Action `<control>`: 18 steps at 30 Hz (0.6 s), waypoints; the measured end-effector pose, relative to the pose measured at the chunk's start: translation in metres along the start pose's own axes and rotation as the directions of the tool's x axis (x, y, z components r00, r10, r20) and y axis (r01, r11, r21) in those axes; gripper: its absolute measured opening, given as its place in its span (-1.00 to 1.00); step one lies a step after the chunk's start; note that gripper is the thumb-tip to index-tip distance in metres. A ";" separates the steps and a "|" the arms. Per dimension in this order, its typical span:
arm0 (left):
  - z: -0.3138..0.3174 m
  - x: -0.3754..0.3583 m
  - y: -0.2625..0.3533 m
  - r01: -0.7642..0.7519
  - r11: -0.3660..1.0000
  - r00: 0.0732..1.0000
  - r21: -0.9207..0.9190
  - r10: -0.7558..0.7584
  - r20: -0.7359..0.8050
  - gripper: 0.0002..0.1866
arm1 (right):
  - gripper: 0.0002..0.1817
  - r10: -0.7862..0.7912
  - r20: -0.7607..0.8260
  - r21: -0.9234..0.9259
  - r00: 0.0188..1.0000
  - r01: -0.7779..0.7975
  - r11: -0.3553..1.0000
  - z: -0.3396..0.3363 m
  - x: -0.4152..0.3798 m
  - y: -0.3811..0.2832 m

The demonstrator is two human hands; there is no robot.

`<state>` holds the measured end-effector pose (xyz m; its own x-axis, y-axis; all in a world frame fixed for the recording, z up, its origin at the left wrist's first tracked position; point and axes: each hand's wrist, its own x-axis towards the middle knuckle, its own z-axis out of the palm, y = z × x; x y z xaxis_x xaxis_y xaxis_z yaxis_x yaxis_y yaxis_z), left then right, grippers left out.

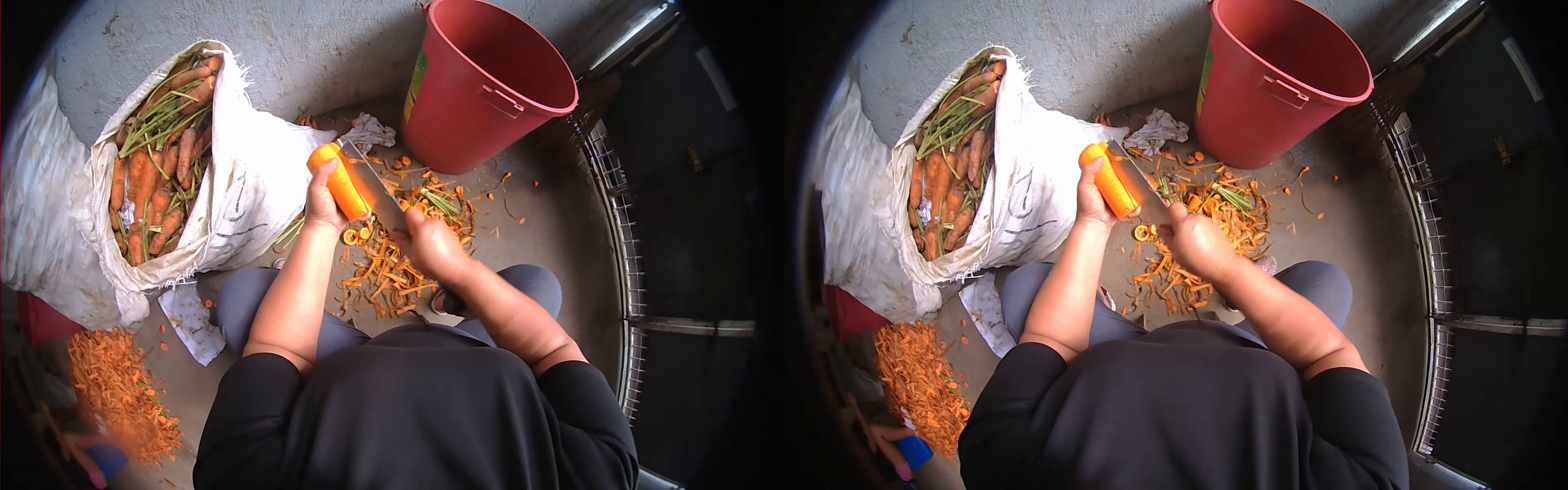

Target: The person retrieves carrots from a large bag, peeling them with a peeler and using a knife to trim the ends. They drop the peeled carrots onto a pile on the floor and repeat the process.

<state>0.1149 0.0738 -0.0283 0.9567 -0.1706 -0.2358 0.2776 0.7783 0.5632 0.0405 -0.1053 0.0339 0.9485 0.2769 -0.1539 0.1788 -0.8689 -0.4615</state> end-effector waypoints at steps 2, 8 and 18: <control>-0.003 -0.001 0.005 0.028 1.000 0.995 -0.008 -0.027 0.096 -0.45 | -0.75 -0.046 -0.053 -0.031 0.998 0.044 0.999 -0.015 -0.002 0.011; -0.002 0.000 -0.007 0.161 0.974 0.971 -0.160 -0.127 0.201 -0.41 | -0.71 0.140 -0.085 0.320 0.986 -0.106 0.941 -0.020 -0.013 0.025; -0.001 -0.003 -0.011 0.276 0.933 0.905 -0.231 -0.171 0.391 -0.44 | -0.72 0.137 -0.014 0.236 0.990 -0.130 0.963 -0.032 -0.024 -0.009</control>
<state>0.1088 0.0666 -0.0348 0.8520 -0.5235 -0.0004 0.5030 0.8184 0.2778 0.0244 -0.1175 0.0701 0.9676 0.1495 -0.2034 -0.0127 -0.7758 -0.6308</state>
